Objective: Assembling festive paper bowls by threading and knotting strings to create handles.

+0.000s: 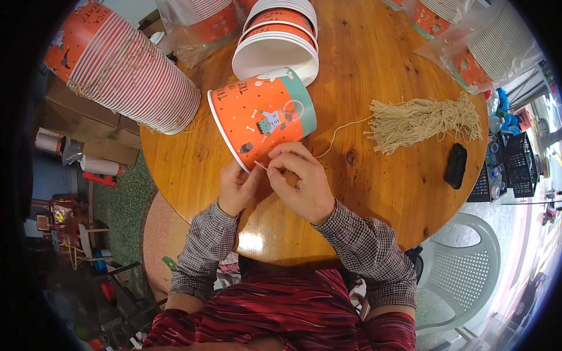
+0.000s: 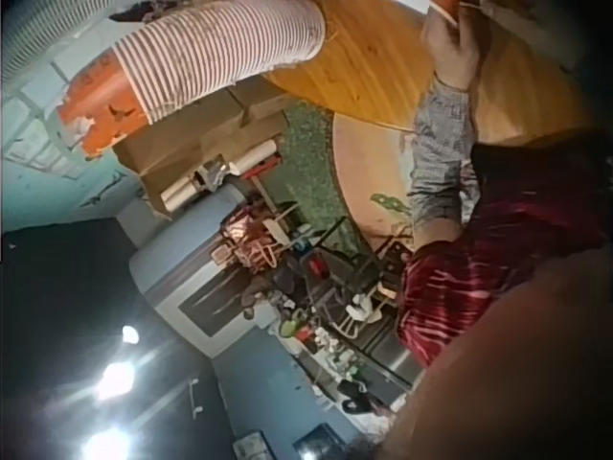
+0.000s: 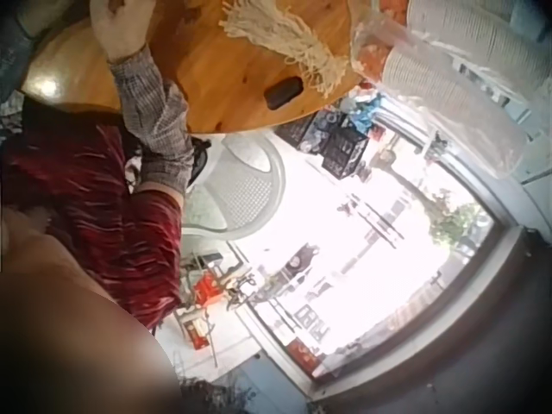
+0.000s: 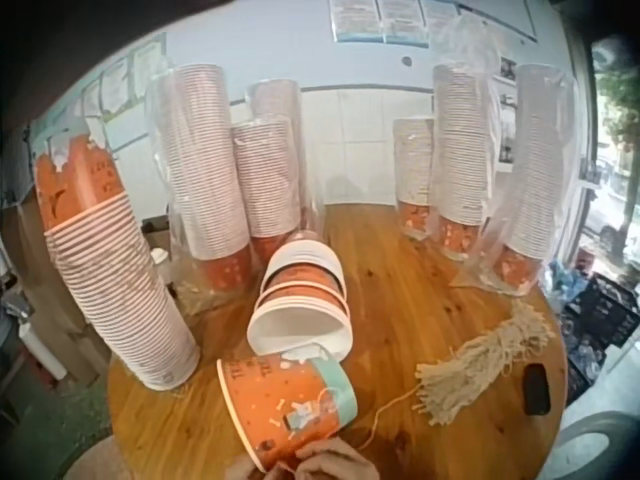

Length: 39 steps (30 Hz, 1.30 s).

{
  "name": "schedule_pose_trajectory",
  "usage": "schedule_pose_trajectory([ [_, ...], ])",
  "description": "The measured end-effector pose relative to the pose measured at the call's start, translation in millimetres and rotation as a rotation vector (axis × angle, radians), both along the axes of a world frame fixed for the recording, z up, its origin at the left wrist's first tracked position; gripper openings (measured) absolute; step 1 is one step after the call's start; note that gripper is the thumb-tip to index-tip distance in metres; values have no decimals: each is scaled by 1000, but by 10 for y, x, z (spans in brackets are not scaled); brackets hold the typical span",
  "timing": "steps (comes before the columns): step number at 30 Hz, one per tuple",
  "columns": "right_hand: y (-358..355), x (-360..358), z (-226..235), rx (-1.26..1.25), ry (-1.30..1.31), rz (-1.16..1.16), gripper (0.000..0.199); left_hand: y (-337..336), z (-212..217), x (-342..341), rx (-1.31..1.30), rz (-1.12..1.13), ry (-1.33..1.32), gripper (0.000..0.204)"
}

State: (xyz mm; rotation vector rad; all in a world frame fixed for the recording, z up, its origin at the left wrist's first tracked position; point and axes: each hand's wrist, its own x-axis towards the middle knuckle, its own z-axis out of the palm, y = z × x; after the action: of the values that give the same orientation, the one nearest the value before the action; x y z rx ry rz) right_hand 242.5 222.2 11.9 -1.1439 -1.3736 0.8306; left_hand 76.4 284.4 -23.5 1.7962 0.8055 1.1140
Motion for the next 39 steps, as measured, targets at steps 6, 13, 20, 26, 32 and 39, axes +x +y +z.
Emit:
schedule_pose_trajectory([
  [6,-5,-18,11,12,-57,-49,7,-59,64,54,141,45,140,27],
  [13,-27,-26,22,19,-106,-73,7,-103,77,99,225,71,172,25],
  [20,-30,-30,50,-3,-103,-99,6,-148,54,134,263,102,182,25],
  [26,-35,-25,54,-7,-100,-107,7,-162,90,166,240,91,166,23],
  [32,-35,-19,64,51,-160,-102,4,-181,68,179,234,85,186,31],
  [39,-34,-15,61,104,-225,-109,5,-227,126,199,86,68,180,35],
])
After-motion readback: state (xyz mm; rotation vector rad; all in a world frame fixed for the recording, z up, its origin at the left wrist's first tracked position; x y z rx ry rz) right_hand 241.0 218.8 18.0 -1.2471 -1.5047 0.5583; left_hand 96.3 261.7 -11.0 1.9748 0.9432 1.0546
